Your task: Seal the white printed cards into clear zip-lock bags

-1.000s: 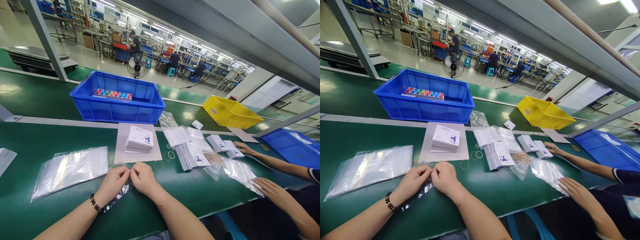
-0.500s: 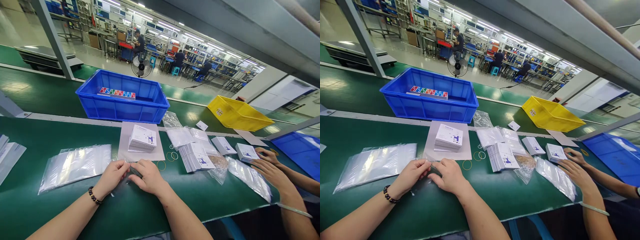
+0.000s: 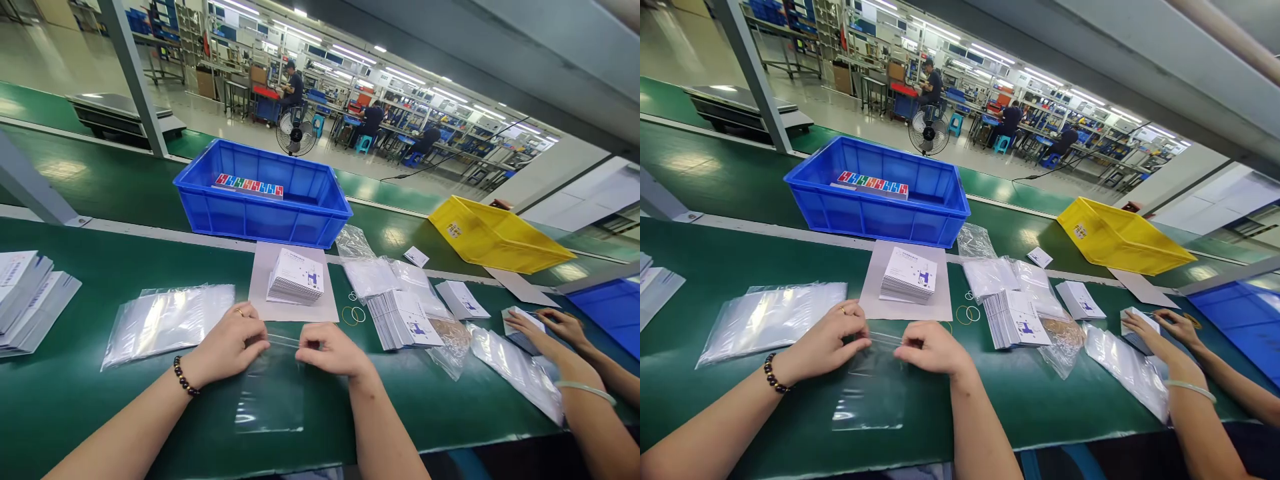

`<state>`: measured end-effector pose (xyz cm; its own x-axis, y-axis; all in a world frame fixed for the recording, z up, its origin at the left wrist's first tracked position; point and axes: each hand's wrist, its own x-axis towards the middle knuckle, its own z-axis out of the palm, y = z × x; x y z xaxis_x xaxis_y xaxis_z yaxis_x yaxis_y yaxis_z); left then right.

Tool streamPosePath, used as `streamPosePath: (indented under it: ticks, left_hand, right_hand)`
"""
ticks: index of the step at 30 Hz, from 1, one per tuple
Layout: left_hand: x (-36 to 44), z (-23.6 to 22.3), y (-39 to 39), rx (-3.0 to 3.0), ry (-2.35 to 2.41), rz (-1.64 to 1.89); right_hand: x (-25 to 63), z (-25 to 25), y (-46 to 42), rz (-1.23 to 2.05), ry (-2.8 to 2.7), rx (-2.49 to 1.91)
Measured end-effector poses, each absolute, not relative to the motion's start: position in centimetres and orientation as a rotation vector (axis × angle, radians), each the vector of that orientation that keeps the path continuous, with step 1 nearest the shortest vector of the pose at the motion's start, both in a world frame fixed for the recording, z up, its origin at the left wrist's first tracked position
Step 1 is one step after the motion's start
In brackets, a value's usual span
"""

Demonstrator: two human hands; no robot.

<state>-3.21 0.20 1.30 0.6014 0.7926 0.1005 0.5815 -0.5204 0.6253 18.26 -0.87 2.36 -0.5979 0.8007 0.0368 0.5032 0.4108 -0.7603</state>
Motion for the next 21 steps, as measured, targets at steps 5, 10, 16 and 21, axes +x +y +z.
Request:
streamPosePath:
  ticks: [5,10,16,21]
  left_hand:
    - [-2.9,1.3,0.2,2.110,1.011,0.372]
    - [-2.9,1.2,0.1,1.982,0.980,0.364]
    - [-2.9,1.1,0.3,1.923,1.020,0.346]
    - [-2.5,0.7,0.2,1.934,0.994,0.341]
  right_hand:
    - [18.5,1.8,0.9,0.437,-1.891,-1.295]
    - [18.8,-1.0,3.5,0.550,-1.605,-1.601]
    - [19.6,-1.9,4.1,0.805,-1.212,-1.410]
    - [19.6,-1.0,3.9,0.693,-0.835,-1.247]
